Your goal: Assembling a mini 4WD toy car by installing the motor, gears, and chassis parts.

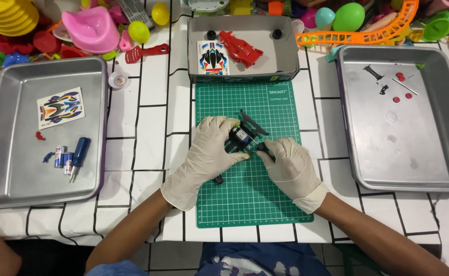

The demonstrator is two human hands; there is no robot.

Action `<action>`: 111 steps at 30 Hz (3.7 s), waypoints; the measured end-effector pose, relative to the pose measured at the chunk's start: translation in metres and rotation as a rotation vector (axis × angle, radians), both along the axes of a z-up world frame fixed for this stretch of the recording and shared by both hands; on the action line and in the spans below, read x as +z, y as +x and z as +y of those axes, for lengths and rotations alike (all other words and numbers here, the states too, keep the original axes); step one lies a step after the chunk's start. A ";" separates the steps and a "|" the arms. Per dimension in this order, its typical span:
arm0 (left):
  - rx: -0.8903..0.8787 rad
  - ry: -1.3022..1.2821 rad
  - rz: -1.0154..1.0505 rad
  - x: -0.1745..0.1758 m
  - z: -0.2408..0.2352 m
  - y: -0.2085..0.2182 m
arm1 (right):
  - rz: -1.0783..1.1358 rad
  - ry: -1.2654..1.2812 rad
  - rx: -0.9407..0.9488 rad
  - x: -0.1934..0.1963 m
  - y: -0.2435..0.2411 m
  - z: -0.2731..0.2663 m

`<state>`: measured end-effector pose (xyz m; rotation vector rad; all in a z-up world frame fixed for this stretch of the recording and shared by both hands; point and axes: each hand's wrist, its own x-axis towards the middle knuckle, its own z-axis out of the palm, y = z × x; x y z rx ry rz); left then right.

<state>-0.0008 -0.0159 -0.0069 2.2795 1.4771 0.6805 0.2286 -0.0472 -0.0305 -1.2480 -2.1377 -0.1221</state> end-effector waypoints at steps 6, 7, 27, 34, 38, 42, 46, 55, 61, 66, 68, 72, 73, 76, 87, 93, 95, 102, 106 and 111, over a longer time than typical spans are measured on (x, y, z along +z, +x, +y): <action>-0.011 -0.008 0.038 0.003 0.001 0.000 | -0.014 -0.023 0.000 0.005 -0.004 -0.003; -0.012 -0.009 0.037 0.005 0.000 0.000 | -0.015 -0.024 -0.001 0.002 -0.004 -0.003; -0.065 -0.049 0.037 0.003 0.008 -0.005 | 0.016 -0.123 -0.019 0.003 -0.010 -0.011; -0.035 -0.064 0.064 -0.003 0.010 -0.001 | 0.178 -0.323 -0.061 0.010 -0.013 -0.010; -0.043 -0.091 0.048 -0.001 0.009 -0.001 | 0.132 -0.218 -0.024 0.005 -0.012 -0.010; -0.059 -0.083 0.039 0.003 0.007 -0.002 | 0.073 -0.151 -0.017 0.000 -0.013 -0.008; -0.050 -0.060 0.085 0.003 0.008 0.000 | 0.242 -0.346 -0.020 0.007 -0.012 -0.009; -0.131 -0.090 0.068 0.010 0.013 -0.011 | -0.008 -0.089 0.163 0.034 -0.002 0.000; -0.254 -0.136 0.045 0.041 0.004 -0.020 | -0.112 -0.028 0.290 0.046 0.011 0.014; -0.163 0.016 0.152 0.038 -0.006 -0.002 | -0.350 -0.524 0.269 0.057 0.003 0.056; -0.148 0.068 0.147 0.021 -0.003 0.002 | -0.322 -0.574 0.284 0.069 -0.004 0.058; -0.138 0.155 0.064 0.005 0.002 -0.001 | -0.263 -0.732 0.322 0.078 -0.009 0.057; -0.136 0.155 0.064 0.007 0.003 -0.002 | -0.265 -0.732 0.324 0.074 -0.009 0.058; -0.177 0.122 0.072 0.014 -0.001 -0.004 | -0.272 -0.644 0.279 0.064 -0.007 0.054; -0.243 0.106 -0.007 0.013 -0.002 -0.007 | -0.144 -0.448 0.329 0.046 -0.002 0.051; -0.249 0.106 -0.014 0.013 0.001 -0.007 | -0.206 -0.402 0.308 0.037 0.000 0.052; -0.256 0.116 -0.012 0.008 0.005 -0.006 | -0.219 -0.405 0.318 0.032 0.000 0.055; -0.299 0.135 -0.024 0.002 0.008 -0.006 | -0.216 -0.410 0.339 0.027 0.000 0.056; -0.311 0.145 -0.015 0.001 0.009 -0.006 | -0.186 -0.422 0.349 0.031 -0.001 0.054; -0.318 0.142 0.006 -0.001 0.010 -0.007 | -0.206 -0.377 0.389 0.029 0.003 0.054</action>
